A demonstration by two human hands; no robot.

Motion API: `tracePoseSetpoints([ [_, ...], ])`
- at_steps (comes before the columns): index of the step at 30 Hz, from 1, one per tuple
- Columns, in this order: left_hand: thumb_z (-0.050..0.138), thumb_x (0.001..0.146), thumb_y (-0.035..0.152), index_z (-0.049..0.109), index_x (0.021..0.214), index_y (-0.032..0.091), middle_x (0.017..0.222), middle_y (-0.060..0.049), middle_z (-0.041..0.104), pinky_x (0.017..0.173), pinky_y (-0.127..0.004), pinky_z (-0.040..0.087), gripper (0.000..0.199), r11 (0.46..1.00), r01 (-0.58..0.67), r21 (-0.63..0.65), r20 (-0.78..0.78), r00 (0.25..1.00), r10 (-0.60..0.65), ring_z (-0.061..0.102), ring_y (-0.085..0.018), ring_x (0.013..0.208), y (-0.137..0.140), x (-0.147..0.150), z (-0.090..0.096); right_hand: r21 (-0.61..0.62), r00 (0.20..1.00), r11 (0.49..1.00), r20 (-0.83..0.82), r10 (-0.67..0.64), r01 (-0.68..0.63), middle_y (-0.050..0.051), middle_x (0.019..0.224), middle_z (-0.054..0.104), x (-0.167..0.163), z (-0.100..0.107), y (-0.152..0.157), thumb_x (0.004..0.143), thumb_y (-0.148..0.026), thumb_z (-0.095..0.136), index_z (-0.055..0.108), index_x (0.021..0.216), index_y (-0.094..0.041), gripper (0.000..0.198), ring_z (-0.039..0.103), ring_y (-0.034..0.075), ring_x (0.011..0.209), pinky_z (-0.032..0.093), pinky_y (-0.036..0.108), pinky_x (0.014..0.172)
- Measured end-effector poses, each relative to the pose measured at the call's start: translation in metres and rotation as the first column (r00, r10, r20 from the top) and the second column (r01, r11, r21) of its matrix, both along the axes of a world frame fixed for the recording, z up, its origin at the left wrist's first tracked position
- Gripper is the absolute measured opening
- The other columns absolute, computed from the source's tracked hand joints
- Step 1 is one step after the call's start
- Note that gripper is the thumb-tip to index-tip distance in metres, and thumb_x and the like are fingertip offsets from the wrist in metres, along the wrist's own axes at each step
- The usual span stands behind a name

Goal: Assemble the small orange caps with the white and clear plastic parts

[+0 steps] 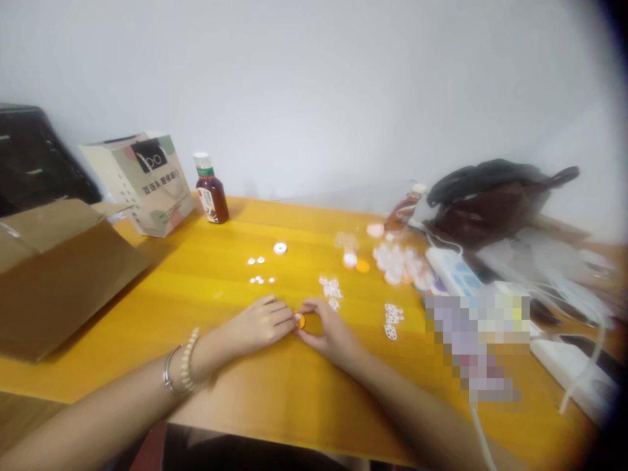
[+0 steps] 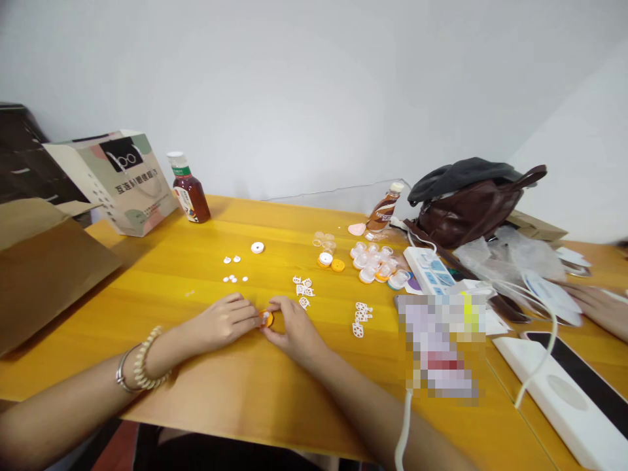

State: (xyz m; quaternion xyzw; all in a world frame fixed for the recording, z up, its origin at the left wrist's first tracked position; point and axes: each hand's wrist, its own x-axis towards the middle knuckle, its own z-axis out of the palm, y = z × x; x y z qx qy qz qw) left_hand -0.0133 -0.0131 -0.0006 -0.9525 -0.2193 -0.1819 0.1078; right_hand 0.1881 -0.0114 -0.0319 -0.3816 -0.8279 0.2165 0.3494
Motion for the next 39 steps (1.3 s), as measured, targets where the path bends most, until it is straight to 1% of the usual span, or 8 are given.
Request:
tracePoseSetpoints([
  [8,0.039,0.091,0.018,0.059,0.095,0.016,0.08,-0.005,0.06,0.067,-0.028,0.04,0.02,0.99,-0.019,-0.14,0.072,0.997,0.03,0.052,-0.014,0.072,0.005,-0.008,-0.005,-0.006,1.0,1.0,0.021,0.005,-0.004,0.007,0.096,0.061,0.002,-0.001,-0.001,0.072,-0.02,0.062,0.041,0.107,-0.02,0.041,0.06,0.021,0.093,0.048,0.038,0.083],
  [18,0.044,0.089,0.022,0.062,0.102,0.021,0.086,-0.006,0.061,0.071,-0.029,0.043,0.023,0.945,0.049,-0.323,0.04,0.998,-0.038,0.054,-0.015,0.078,0.006,-0.013,0.01,-0.012,1.0,1.0,0.011,0.009,-0.009,0.007,0.096,0.061,0.002,0.0,-0.001,0.073,-0.021,0.061,0.042,0.106,-0.02,0.039,0.06,0.021,0.094,0.048,0.037,0.083],
  [21,0.043,0.089,0.022,0.062,0.101,0.02,0.084,-0.006,0.06,0.071,-0.028,0.042,0.022,0.949,0.04,-0.312,0.024,0.999,-0.034,0.054,-0.014,0.078,0.004,-0.011,0.01,-0.009,1.0,1.0,0.012,0.014,-0.014,0.007,0.096,0.06,0.002,0.0,-0.001,0.074,-0.021,0.061,0.042,0.106,-0.02,0.037,0.059,0.021,0.093,0.048,0.037,0.083],
  [26,0.039,0.091,0.021,0.062,0.09,0.016,0.078,-0.005,0.059,0.067,-0.029,0.038,0.024,0.983,-0.015,-0.185,-0.033,0.999,0.009,0.052,-0.014,0.073,-0.001,-0.007,0.005,-0.015,1.0,1.0,0.015,0.025,-0.025,0.007,0.097,0.059,0.002,-0.001,0.0,0.074,-0.021,0.06,0.042,0.106,-0.02,0.037,0.059,0.02,0.094,0.048,0.037,0.083],
  [28,0.038,0.091,0.021,0.062,0.088,0.016,0.078,-0.005,0.06,0.066,-0.029,0.038,0.025,0.983,-0.032,-0.181,-0.021,0.999,0.028,0.052,-0.014,0.072,-0.003,-0.005,0.004,-0.022,1.0,0.999,0.012,0.025,-0.024,0.007,0.097,0.059,0.002,0.0,0.0,0.074,-0.02,0.06,0.042,0.106,-0.02,0.037,0.059,0.02,0.094,0.047,0.037,0.083],
  [31,0.04,0.09,0.021,0.062,0.092,0.017,0.082,-0.005,0.061,0.07,-0.029,0.04,0.022,0.959,-0.024,-0.284,0.096,0.994,0.053,0.053,-0.014,0.075,-0.003,-0.003,0.007,-0.036,0.999,0.999,0.005,0.032,-0.032,0.007,0.097,0.059,0.002,0.0,0.0,0.074,-0.021,0.06,0.043,0.105,-0.02,0.036,0.058,0.021,0.094,0.047,0.037,0.083],
  [34,0.043,0.089,0.023,0.063,0.093,0.017,0.084,-0.005,0.061,0.072,-0.028,0.042,0.021,0.909,-0.017,-0.416,0.254,0.958,0.134,0.054,-0.014,0.078,0.0,-0.002,0.011,-0.051,0.999,0.998,-0.006,0.045,-0.045,0.007,0.098,0.06,0.002,0.001,0.0,0.074,-0.022,0.06,0.043,0.105,-0.021,0.036,0.058,0.021,0.095,0.047,0.037,0.083],
  [39,0.047,0.087,0.026,0.064,0.092,0.018,0.085,-0.004,0.061,0.075,-0.029,0.043,0.019,0.855,-0.064,-0.514,0.291,0.925,0.244,0.054,-0.015,0.08,0.005,0.003,0.005,-0.048,0.999,0.998,-0.008,0.047,-0.047,0.007,0.098,0.06,0.002,0.002,0.0,0.075,-0.022,0.06,0.043,0.105,-0.02,0.035,0.058,0.02,0.094,0.046,0.037,0.083],
])
